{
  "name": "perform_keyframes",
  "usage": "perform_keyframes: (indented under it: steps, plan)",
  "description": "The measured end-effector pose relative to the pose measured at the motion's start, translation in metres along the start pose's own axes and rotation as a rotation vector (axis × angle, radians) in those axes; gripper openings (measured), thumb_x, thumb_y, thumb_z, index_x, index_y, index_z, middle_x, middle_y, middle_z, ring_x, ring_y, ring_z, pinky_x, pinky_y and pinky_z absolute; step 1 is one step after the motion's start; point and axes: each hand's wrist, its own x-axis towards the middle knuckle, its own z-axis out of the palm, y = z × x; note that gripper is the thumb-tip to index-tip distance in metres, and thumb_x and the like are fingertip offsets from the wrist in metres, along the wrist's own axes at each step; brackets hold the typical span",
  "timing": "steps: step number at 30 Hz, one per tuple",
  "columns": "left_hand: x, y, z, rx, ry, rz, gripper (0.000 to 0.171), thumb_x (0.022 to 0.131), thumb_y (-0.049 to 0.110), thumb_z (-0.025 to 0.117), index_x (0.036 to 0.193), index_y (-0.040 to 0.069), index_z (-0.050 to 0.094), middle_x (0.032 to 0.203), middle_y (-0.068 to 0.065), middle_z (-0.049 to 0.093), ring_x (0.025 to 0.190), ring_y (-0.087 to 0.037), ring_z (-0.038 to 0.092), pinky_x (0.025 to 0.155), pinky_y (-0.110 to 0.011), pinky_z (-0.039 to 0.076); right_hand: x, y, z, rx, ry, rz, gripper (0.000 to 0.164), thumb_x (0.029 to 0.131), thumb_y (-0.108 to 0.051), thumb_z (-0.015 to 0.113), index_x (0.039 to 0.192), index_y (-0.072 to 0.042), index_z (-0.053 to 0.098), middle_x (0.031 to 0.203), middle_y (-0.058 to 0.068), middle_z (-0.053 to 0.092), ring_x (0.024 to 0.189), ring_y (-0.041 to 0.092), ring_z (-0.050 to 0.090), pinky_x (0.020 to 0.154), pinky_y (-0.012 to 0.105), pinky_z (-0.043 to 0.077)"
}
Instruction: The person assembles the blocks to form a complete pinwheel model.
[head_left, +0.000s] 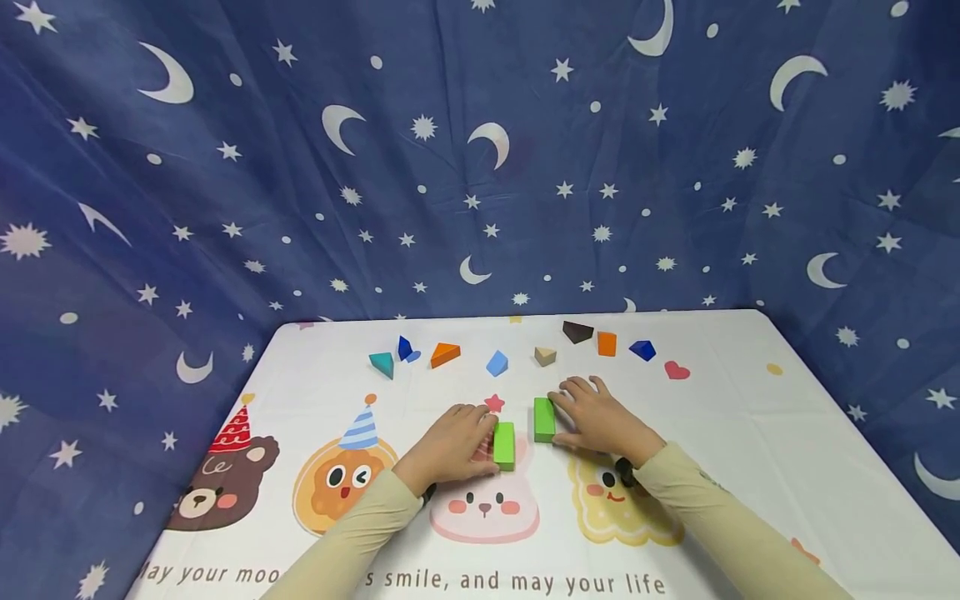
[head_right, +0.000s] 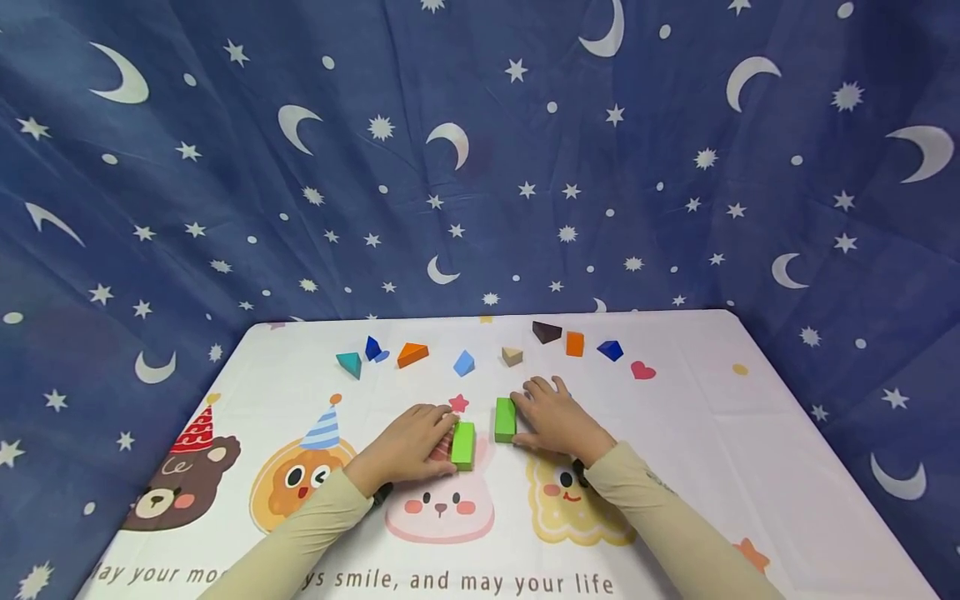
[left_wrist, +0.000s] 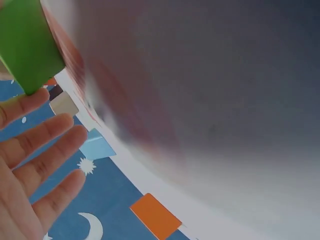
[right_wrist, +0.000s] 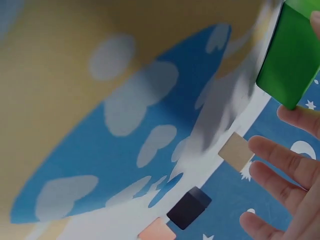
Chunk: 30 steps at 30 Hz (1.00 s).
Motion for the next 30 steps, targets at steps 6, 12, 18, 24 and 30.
perform_keyframes:
  steps: [6, 12, 18, 24, 30]
  plan:
    - [0.003, 0.002, 0.003, 0.034, 0.020, 0.062, 0.061, 0.081, 0.063, 0.057, 0.120, 0.016, 0.050, 0.121, -0.003, 0.056, 0.112, -0.020, 0.054, 0.104, -0.035, 0.040, 0.011, 0.004, 0.003, 0.008, 0.006, -0.003, 0.066, 0.080, -0.054, 0.065, 0.126, -0.008, 0.054, 0.121, 0.015, 0.056, 0.119, 0.033, 0.048, 0.099, 0.058, 0.037]
    - [0.007, 0.007, 0.004, 0.080, 0.012, 0.081, 0.063, 0.083, 0.065, 0.053, 0.124, 0.016, 0.049, 0.118, 0.000, 0.055, 0.110, -0.018, 0.054, 0.102, -0.034, 0.040, 0.023, 0.005, 0.002, -0.003, 0.018, -0.023, 0.065, 0.078, -0.054, 0.067, 0.123, -0.008, 0.057, 0.120, 0.014, 0.057, 0.117, 0.032, 0.050, 0.097, 0.056, 0.039]
    - [0.009, 0.009, 0.002, 0.132, 0.018, 0.083, 0.066, 0.084, 0.067, 0.049, 0.125, 0.016, 0.048, 0.119, -0.001, 0.055, 0.111, -0.017, 0.055, 0.102, -0.034, 0.041, 0.033, 0.003, -0.002, 0.041, -0.010, -0.042, 0.066, 0.077, -0.054, 0.068, 0.124, -0.007, 0.058, 0.122, 0.015, 0.056, 0.117, 0.033, 0.050, 0.098, 0.057, 0.038]
    - [0.013, 0.012, -0.002, 0.198, 0.044, 0.081, 0.067, 0.083, 0.069, 0.048, 0.123, 0.015, 0.051, 0.116, -0.001, 0.059, 0.109, -0.017, 0.056, 0.101, -0.036, 0.042, 0.037, 0.002, -0.002, 0.053, -0.018, -0.044, 0.068, 0.077, -0.055, 0.067, 0.126, -0.009, 0.056, 0.122, 0.015, 0.057, 0.116, 0.033, 0.050, 0.098, 0.057, 0.038]
    - [0.018, 0.020, 0.002, 0.266, 0.054, 0.026, 0.068, 0.080, 0.073, 0.047, 0.118, 0.016, 0.053, 0.108, 0.000, 0.060, 0.103, -0.017, 0.056, 0.097, -0.037, 0.043, 0.036, 0.003, 0.000, 0.064, -0.002, -0.056, 0.068, 0.078, -0.056, 0.066, 0.126, -0.009, 0.057, 0.119, 0.014, 0.059, 0.114, 0.032, 0.052, 0.095, 0.054, 0.041]
